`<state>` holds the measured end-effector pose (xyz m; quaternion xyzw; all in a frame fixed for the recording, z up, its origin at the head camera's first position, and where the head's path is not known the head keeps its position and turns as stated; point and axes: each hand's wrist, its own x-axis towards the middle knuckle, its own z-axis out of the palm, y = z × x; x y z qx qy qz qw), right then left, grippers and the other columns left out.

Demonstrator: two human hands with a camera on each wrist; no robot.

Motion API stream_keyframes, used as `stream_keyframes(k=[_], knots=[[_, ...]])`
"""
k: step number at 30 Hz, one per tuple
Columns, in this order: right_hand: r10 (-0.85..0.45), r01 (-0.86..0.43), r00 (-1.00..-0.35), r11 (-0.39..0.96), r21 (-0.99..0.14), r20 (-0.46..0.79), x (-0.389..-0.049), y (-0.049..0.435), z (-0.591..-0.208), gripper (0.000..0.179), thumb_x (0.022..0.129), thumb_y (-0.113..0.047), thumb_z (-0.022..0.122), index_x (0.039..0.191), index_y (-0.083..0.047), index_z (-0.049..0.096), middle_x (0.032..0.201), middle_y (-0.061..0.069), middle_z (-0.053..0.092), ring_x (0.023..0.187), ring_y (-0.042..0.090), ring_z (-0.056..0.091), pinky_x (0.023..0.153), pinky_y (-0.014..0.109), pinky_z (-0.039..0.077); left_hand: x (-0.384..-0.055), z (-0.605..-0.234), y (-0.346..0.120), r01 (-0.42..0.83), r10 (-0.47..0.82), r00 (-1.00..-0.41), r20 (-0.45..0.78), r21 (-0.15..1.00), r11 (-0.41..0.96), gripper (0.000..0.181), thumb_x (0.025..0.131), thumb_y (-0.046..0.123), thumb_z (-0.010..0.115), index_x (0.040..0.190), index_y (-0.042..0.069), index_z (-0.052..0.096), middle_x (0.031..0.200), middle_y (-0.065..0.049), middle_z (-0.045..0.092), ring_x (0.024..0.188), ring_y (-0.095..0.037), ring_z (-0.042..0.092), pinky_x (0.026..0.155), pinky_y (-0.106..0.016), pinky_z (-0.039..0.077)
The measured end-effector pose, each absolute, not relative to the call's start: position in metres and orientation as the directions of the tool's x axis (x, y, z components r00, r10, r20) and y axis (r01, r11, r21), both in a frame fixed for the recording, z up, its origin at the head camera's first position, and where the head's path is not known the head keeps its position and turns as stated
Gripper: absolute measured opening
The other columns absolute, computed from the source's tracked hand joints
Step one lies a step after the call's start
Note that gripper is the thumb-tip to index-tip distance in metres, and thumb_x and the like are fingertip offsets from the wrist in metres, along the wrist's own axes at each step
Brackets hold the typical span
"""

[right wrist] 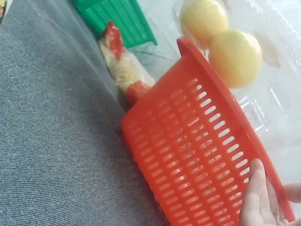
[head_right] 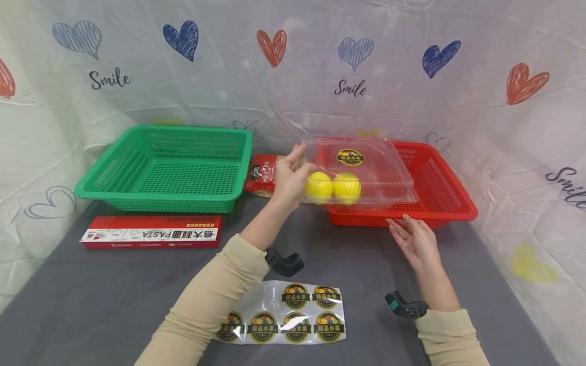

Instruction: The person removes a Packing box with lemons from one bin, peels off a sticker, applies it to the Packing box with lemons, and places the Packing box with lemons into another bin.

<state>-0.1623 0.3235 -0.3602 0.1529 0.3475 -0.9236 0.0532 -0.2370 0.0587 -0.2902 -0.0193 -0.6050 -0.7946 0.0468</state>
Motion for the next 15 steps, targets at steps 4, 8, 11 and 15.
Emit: stream_keyframes(k=[4, 8, 11, 15], knots=[[0.007, 0.205, -0.948, -0.752, -0.626, -0.32, -0.162, 0.324, -0.361, 0.019, 0.091, -0.015, 0.054, 0.109, -0.011, 0.051, 0.096, 0.007, 0.065, 0.09, 0.025, 0.065, 0.083, 0.032, 0.049, -0.241, -0.291, 0.063, 0.094, -0.063, -0.995, 0.081, 0.966, -0.243, 0.051, 0.086, -0.003, 0.054, 0.135, 0.007, 0.044, 0.149, -0.004, 0.023, 0.131, -0.017, 0.032, 0.095, -0.024, 0.04], [0.012, 0.213, -0.945, -0.736, -0.643, -0.327, -0.163, 0.325, -0.36, 0.02, 0.091, -0.016, 0.054, 0.109, -0.011, 0.048, 0.097, 0.007, 0.062, 0.088, 0.024, 0.065, 0.082, 0.032, 0.05, -0.245, -0.293, 0.068, 0.093, -0.076, -0.994, 0.075, 0.957, -0.276, 0.053, 0.084, -0.006, 0.055, 0.135, 0.005, 0.045, 0.149, -0.005, 0.024, 0.132, -0.017, 0.03, 0.091, -0.025, 0.044], [0.013, 0.219, -0.944, -0.723, -0.655, -0.33, -0.164, 0.325, -0.359, 0.019, 0.092, -0.015, 0.054, 0.108, -0.01, 0.047, 0.097, 0.007, 0.058, 0.087, 0.024, 0.065, 0.082, 0.033, 0.05, -0.248, -0.294, 0.072, 0.099, -0.084, -0.994, 0.076, 0.947, -0.305, 0.054, 0.082, -0.007, 0.054, 0.134, 0.003, 0.045, 0.149, -0.005, 0.024, 0.133, -0.015, 0.028, 0.088, -0.023, 0.046], [0.022, 0.223, -0.941, -0.713, -0.665, -0.339, -0.164, 0.325, -0.359, 0.019, 0.091, -0.016, 0.055, 0.108, -0.01, 0.047, 0.097, 0.006, 0.058, 0.086, 0.024, 0.066, 0.083, 0.033, 0.049, -0.251, -0.294, 0.079, 0.1, -0.096, -0.993, 0.074, 0.949, -0.298, 0.054, 0.081, -0.007, 0.055, 0.133, 0.005, 0.047, 0.148, -0.004, 0.026, 0.133, -0.014, 0.027, 0.078, -0.015, 0.046]])
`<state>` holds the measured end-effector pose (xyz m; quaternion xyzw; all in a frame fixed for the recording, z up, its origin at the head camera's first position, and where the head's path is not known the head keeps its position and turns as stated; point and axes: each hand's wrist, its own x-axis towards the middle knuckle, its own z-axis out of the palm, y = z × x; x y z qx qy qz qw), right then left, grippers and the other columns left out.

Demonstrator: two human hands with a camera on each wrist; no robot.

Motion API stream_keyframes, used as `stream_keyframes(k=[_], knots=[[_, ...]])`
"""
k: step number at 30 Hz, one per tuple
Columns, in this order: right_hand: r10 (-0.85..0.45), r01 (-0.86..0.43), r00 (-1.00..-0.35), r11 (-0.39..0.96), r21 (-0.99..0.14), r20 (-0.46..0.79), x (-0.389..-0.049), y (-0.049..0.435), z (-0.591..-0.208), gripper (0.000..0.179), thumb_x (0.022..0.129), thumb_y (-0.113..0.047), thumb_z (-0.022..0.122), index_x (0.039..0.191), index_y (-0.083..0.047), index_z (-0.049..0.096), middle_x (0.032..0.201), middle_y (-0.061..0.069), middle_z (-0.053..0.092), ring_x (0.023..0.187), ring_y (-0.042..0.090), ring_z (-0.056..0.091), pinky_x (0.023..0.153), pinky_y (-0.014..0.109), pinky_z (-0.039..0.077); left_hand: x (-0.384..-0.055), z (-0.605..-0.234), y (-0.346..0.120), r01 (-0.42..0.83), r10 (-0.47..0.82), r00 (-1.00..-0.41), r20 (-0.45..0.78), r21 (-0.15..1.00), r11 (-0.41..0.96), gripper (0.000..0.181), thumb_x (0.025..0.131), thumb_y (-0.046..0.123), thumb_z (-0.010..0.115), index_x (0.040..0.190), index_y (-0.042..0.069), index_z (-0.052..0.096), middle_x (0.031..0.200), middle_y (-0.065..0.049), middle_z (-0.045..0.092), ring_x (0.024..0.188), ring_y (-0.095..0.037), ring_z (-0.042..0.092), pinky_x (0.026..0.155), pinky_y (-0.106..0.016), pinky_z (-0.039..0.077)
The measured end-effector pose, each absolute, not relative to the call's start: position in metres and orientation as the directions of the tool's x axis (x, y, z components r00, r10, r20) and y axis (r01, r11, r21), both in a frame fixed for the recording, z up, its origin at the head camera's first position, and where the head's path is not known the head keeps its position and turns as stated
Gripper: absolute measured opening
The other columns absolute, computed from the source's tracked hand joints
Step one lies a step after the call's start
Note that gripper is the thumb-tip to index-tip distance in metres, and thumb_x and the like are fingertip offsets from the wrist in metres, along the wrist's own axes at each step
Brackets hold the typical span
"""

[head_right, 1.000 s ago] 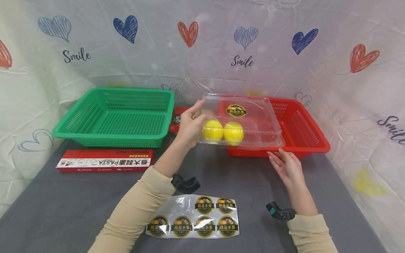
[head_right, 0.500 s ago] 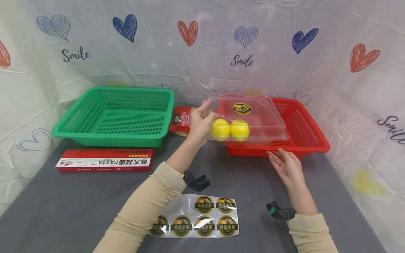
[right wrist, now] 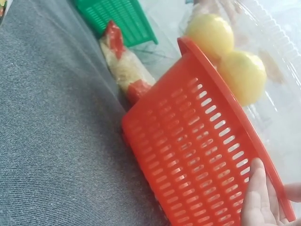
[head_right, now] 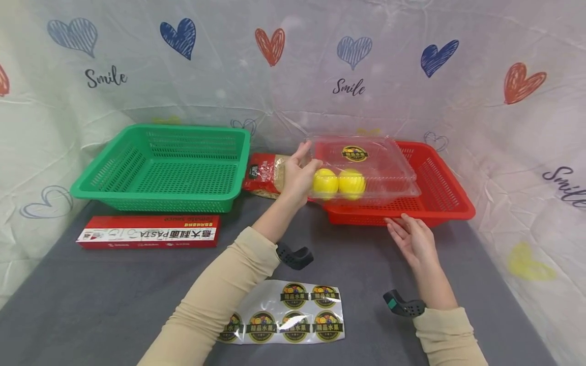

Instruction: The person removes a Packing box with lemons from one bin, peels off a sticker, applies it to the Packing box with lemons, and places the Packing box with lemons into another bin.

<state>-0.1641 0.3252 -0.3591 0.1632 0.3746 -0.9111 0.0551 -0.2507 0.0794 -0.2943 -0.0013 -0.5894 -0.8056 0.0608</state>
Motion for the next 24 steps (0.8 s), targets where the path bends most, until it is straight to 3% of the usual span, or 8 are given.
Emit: stream_keyframes(k=[4, 8, 14, 16, 18, 19, 23, 24], knots=[[0.025, 0.222, -0.939, -0.717, -0.661, -0.343, -0.165, 0.325, -0.359, 0.022, 0.091, -0.016, 0.056, 0.109, -0.011, 0.046, 0.096, 0.006, 0.06, 0.086, 0.024, 0.066, 0.083, 0.033, 0.049, -0.252, -0.293, 0.087, 0.096, -0.098, -0.993, 0.07, 0.952, -0.29, 0.054, 0.081, -0.008, 0.055, 0.133, 0.006, 0.047, 0.148, -0.004, 0.026, 0.134, -0.014, 0.023, 0.055, -0.015, 0.038], [0.013, 0.23, -0.937, -0.728, -0.646, -0.349, -0.165, 0.325, -0.359, 0.023, 0.091, -0.016, 0.055, 0.112, -0.012, 0.046, 0.096, 0.007, 0.061, 0.087, 0.024, 0.066, 0.084, 0.033, 0.048, -0.252, -0.293, 0.095, 0.074, -0.097, -0.994, 0.048, 0.955, -0.286, 0.054, 0.082, -0.006, 0.056, 0.134, 0.009, 0.047, 0.148, -0.002, 0.026, 0.135, -0.014, 0.022, 0.054, -0.014, 0.039], [0.004, 0.235, -0.937, -0.733, -0.638, -0.349, -0.164, 0.325, -0.36, 0.019, 0.091, -0.017, 0.055, 0.109, -0.011, 0.048, 0.095, 0.007, 0.063, 0.086, 0.025, 0.066, 0.086, 0.033, 0.047, -0.251, -0.296, 0.105, 0.079, -0.116, -0.992, 0.049, 0.96, -0.269, 0.06, 0.081, -0.004, 0.059, 0.137, 0.014, 0.044, 0.146, 0.003, 0.03, 0.131, -0.01, 0.028, 0.064, -0.014, 0.045], [0.007, 0.231, -0.938, -0.732, -0.641, -0.346, -0.164, 0.325, -0.36, 0.019, 0.092, -0.017, 0.054, 0.108, -0.011, 0.048, 0.094, 0.008, 0.063, 0.086, 0.025, 0.066, 0.084, 0.033, 0.048, -0.251, -0.296, 0.108, 0.087, -0.116, -0.992, 0.058, 0.962, -0.261, 0.062, 0.081, -0.003, 0.059, 0.138, 0.016, 0.043, 0.146, 0.004, 0.03, 0.125, -0.008, 0.034, 0.061, -0.015, 0.046], [0.008, 0.226, -0.94, -0.734, -0.64, -0.342, -0.165, 0.325, -0.36, 0.019, 0.092, -0.016, 0.054, 0.109, -0.011, 0.049, 0.094, 0.008, 0.063, 0.086, 0.025, 0.066, 0.084, 0.033, 0.048, -0.251, -0.296, 0.11, 0.092, -0.109, -0.992, 0.066, 0.963, -0.253, 0.063, 0.081, -0.003, 0.059, 0.138, 0.018, 0.042, 0.145, 0.004, 0.03, 0.1, -0.01, 0.049, 0.056, -0.016, 0.045], [0.008, 0.226, -0.939, -0.736, -0.638, -0.342, -0.165, 0.325, -0.36, 0.019, 0.092, -0.017, 0.054, 0.109, -0.011, 0.049, 0.094, 0.007, 0.063, 0.086, 0.025, 0.066, 0.084, 0.033, 0.049, -0.251, -0.296, 0.111, 0.091, -0.106, -0.992, 0.067, 0.965, -0.246, 0.063, 0.081, -0.002, 0.06, 0.138, 0.019, 0.042, 0.145, 0.004, 0.03, 0.095, -0.009, 0.048, 0.052, -0.016, 0.043], [0.003, 0.233, -0.937, -0.742, -0.629, -0.35, -0.165, 0.326, -0.359, 0.016, 0.092, -0.017, 0.054, 0.107, -0.011, 0.051, 0.094, 0.007, 0.064, 0.086, 0.025, 0.066, 0.083, 0.032, 0.049, -0.252, -0.296, 0.116, 0.099, -0.092, -0.993, 0.079, 0.966, -0.239, 0.061, 0.082, -0.003, 0.059, 0.137, 0.018, 0.043, 0.147, 0.003, 0.029, 0.104, -0.01, 0.049, 0.058, -0.016, 0.046], [0.001, 0.235, -0.936, -0.743, -0.627, -0.352, -0.165, 0.326, -0.359, 0.016, 0.092, -0.017, 0.054, 0.106, -0.011, 0.051, 0.094, 0.008, 0.064, 0.086, 0.025, 0.066, 0.083, 0.032, 0.049, -0.252, -0.297, 0.118, 0.103, -0.093, -0.992, 0.083, 0.967, -0.234, 0.061, 0.082, -0.003, 0.06, 0.137, 0.018, 0.044, 0.147, 0.002, 0.029, 0.116, -0.008, 0.042, 0.062, -0.017, 0.048]])
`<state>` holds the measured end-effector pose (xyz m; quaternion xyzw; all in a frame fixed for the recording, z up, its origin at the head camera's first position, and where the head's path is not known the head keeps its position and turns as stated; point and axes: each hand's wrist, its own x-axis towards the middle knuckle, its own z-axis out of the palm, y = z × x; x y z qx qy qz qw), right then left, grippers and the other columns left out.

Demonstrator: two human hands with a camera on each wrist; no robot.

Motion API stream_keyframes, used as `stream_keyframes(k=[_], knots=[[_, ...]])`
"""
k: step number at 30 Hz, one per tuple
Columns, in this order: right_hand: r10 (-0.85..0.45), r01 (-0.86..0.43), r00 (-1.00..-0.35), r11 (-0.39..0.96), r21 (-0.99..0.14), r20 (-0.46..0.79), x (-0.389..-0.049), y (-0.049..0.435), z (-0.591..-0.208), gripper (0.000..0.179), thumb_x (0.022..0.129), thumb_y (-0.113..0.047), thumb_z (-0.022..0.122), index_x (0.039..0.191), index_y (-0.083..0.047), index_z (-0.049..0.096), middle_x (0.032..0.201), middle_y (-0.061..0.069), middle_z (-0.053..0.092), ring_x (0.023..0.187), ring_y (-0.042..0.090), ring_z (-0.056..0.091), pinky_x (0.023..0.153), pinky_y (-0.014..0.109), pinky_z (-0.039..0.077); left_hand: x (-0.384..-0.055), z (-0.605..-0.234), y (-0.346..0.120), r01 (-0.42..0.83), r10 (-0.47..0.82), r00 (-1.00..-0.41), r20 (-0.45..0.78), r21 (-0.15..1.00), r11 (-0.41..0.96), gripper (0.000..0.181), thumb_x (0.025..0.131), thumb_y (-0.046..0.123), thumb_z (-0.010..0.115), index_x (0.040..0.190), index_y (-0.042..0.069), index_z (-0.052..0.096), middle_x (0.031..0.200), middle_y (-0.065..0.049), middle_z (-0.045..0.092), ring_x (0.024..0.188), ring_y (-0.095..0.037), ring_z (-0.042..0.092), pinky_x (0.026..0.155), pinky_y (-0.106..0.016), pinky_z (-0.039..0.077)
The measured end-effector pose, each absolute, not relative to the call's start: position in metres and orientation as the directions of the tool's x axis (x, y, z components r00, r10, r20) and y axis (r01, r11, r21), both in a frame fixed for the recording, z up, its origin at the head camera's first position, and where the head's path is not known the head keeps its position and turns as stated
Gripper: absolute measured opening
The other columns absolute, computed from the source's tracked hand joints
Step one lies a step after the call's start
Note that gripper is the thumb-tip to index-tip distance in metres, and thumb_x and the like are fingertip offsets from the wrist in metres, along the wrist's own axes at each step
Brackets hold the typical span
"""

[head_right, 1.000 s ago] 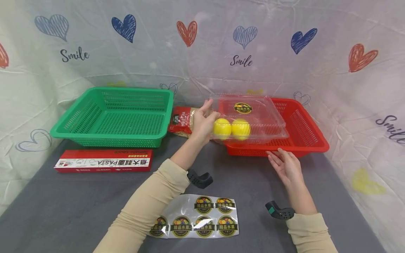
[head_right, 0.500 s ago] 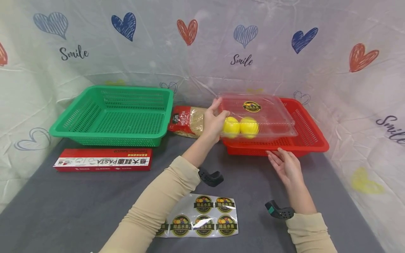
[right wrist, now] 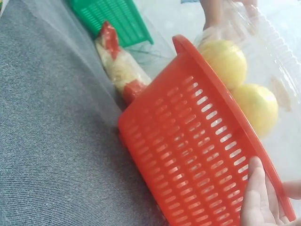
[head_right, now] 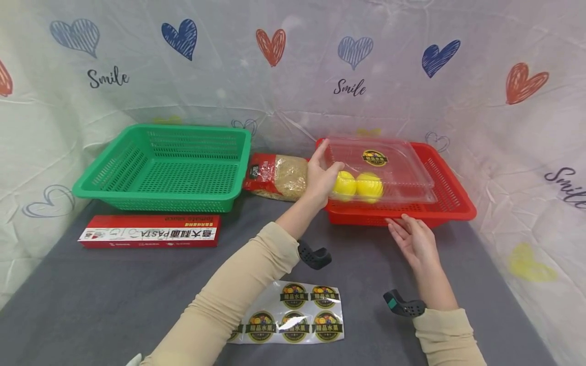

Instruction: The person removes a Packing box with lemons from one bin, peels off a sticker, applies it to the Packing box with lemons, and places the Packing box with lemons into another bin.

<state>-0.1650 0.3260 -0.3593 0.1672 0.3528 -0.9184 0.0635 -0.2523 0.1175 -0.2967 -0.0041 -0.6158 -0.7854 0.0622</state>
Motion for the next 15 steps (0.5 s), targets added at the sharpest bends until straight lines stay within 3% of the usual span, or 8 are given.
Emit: stream_keyframes(k=[2, 15], knots=[[-0.002, 0.233, -0.938, -0.746, -0.624, -0.348, -0.166, 0.326, -0.36, 0.015, 0.092, -0.017, 0.054, 0.104, -0.01, 0.051, 0.094, 0.008, 0.064, 0.086, 0.025, 0.066, 0.082, 0.033, 0.05, -0.253, -0.298, 0.119, 0.108, -0.09, -0.992, 0.089, 0.969, -0.222, 0.06, 0.082, -0.002, 0.06, 0.137, 0.018, 0.044, 0.146, 0.001, 0.03, 0.128, -0.01, 0.031, 0.071, -0.018, 0.049], [0.006, 0.218, -0.942, -0.747, -0.628, -0.335, -0.166, 0.327, -0.362, 0.013, 0.09, -0.015, 0.057, 0.101, -0.008, 0.054, 0.092, 0.01, 0.064, 0.085, 0.026, 0.066, 0.085, 0.033, 0.048, -0.259, -0.317, 0.128, 0.09, -0.069, -0.994, 0.083, 0.99, -0.109, 0.056, 0.083, 0.004, 0.063, 0.134, 0.021, 0.048, 0.147, 0.003, 0.029, 0.132, -0.014, 0.028, 0.088, -0.023, 0.045]])
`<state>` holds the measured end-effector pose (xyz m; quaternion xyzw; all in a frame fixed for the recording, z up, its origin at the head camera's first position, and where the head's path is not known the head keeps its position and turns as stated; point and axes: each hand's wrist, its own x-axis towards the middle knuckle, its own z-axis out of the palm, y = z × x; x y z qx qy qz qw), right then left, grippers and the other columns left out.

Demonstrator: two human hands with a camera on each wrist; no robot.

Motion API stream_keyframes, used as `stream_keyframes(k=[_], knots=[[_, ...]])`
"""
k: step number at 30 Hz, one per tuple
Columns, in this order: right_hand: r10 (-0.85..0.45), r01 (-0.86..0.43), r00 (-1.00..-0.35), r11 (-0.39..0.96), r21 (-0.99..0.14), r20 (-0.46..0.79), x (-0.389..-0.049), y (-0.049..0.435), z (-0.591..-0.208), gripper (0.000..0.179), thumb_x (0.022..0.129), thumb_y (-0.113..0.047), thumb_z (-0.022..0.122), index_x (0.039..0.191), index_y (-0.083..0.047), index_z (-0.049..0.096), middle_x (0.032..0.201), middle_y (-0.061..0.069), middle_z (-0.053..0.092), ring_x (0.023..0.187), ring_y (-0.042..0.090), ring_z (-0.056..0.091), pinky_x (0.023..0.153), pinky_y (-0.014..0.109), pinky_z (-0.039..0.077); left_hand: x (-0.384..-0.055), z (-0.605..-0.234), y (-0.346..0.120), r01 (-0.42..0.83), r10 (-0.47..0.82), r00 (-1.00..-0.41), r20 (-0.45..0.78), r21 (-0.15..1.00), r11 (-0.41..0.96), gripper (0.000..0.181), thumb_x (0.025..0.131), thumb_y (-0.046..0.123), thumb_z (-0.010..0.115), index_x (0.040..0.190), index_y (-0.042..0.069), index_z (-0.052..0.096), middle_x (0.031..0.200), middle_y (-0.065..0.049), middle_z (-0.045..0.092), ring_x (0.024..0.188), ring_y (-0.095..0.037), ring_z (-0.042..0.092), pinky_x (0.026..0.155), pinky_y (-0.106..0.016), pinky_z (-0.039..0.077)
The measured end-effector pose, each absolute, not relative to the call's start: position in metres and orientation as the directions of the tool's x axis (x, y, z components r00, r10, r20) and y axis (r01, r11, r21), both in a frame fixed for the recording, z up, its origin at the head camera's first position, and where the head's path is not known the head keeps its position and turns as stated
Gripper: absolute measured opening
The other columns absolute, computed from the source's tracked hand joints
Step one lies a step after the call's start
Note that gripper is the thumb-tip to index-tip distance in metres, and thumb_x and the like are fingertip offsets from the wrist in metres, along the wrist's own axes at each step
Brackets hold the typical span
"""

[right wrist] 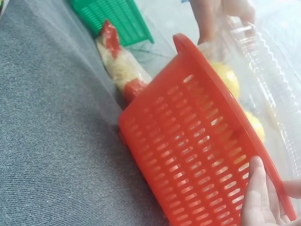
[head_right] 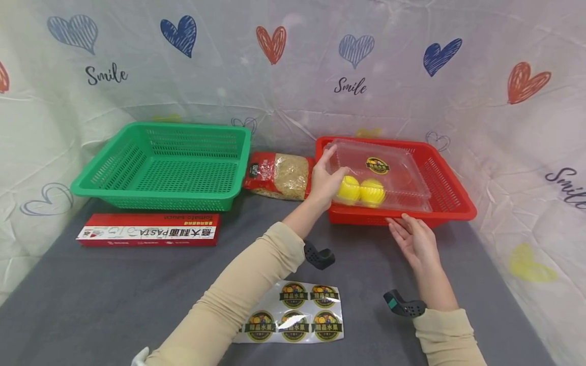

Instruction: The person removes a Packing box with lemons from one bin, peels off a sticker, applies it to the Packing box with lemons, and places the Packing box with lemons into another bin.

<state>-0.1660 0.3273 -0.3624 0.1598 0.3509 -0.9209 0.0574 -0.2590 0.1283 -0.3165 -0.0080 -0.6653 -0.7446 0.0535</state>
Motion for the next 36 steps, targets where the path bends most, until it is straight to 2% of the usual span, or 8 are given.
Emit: stream_keyframes(k=[10, 17, 20, 27, 36], knots=[[0.017, 0.217, -0.942, -0.73, -0.648, -0.335, -0.168, 0.325, -0.363, 0.014, 0.09, -0.015, 0.056, 0.103, -0.008, 0.054, 0.092, 0.009, 0.064, 0.086, 0.024, 0.066, 0.082, 0.032, 0.05, -0.265, -0.336, 0.135, 0.051, -0.097, -0.994, 0.044, 0.996, -0.07, 0.055, 0.083, 0.006, 0.063, 0.134, 0.02, 0.047, 0.148, 0.0, 0.027, 0.133, -0.017, 0.026, 0.085, -0.022, 0.047], [0.013, 0.205, -0.95, -0.728, -0.654, -0.313, -0.167, 0.324, -0.364, 0.013, 0.092, -0.014, 0.054, 0.101, -0.006, 0.055, 0.093, 0.01, 0.063, 0.086, 0.025, 0.066, 0.08, 0.032, 0.051, -0.268, -0.342, 0.135, 0.097, -0.076, -0.992, 0.098, 0.995, 0.016, 0.054, 0.084, 0.008, 0.063, 0.135, 0.013, 0.046, 0.148, -0.006, 0.026, 0.134, -0.02, 0.025, 0.102, -0.029, 0.033], [0.013, 0.204, -0.951, -0.725, -0.657, -0.309, -0.166, 0.324, -0.364, 0.013, 0.091, -0.014, 0.055, 0.102, -0.006, 0.055, 0.093, 0.01, 0.063, 0.087, 0.025, 0.066, 0.081, 0.032, 0.05, -0.268, -0.342, 0.136, 0.093, -0.063, -0.993, 0.096, 0.994, 0.055, 0.054, 0.085, 0.01, 0.062, 0.136, 0.012, 0.044, 0.148, -0.007, 0.025, 0.134, -0.022, 0.025, 0.103, -0.031, 0.031], [0.03, 0.197, -0.949, -0.721, -0.664, -0.313, -0.166, 0.324, -0.363, 0.017, 0.09, -0.013, 0.056, 0.106, -0.008, 0.052, 0.093, 0.009, 0.064, 0.088, 0.025, 0.066, 0.081, 0.032, 0.051, -0.268, -0.34, 0.14, 0.072, -0.041, -0.996, 0.078, 0.988, 0.133, 0.054, 0.087, 0.014, 0.061, 0.138, 0.013, 0.043, 0.148, -0.004, 0.026, 0.134, -0.019, 0.025, 0.105, -0.032, 0.028], [0.022, 0.209, -0.945, -0.725, -0.657, -0.325, -0.165, 0.326, -0.362, 0.013, 0.091, -0.014, 0.055, 0.102, -0.007, 0.054, 0.091, 0.01, 0.064, 0.087, 0.025, 0.066, 0.078, 0.032, 0.052, -0.265, -0.335, 0.139, 0.041, -0.013, -0.999, 0.043, 0.985, 0.169, 0.055, 0.087, 0.02, 0.062, 0.138, 0.02, 0.041, 0.148, 0.003, 0.026, 0.135, -0.018, 0.025, 0.104, -0.033, 0.029]])
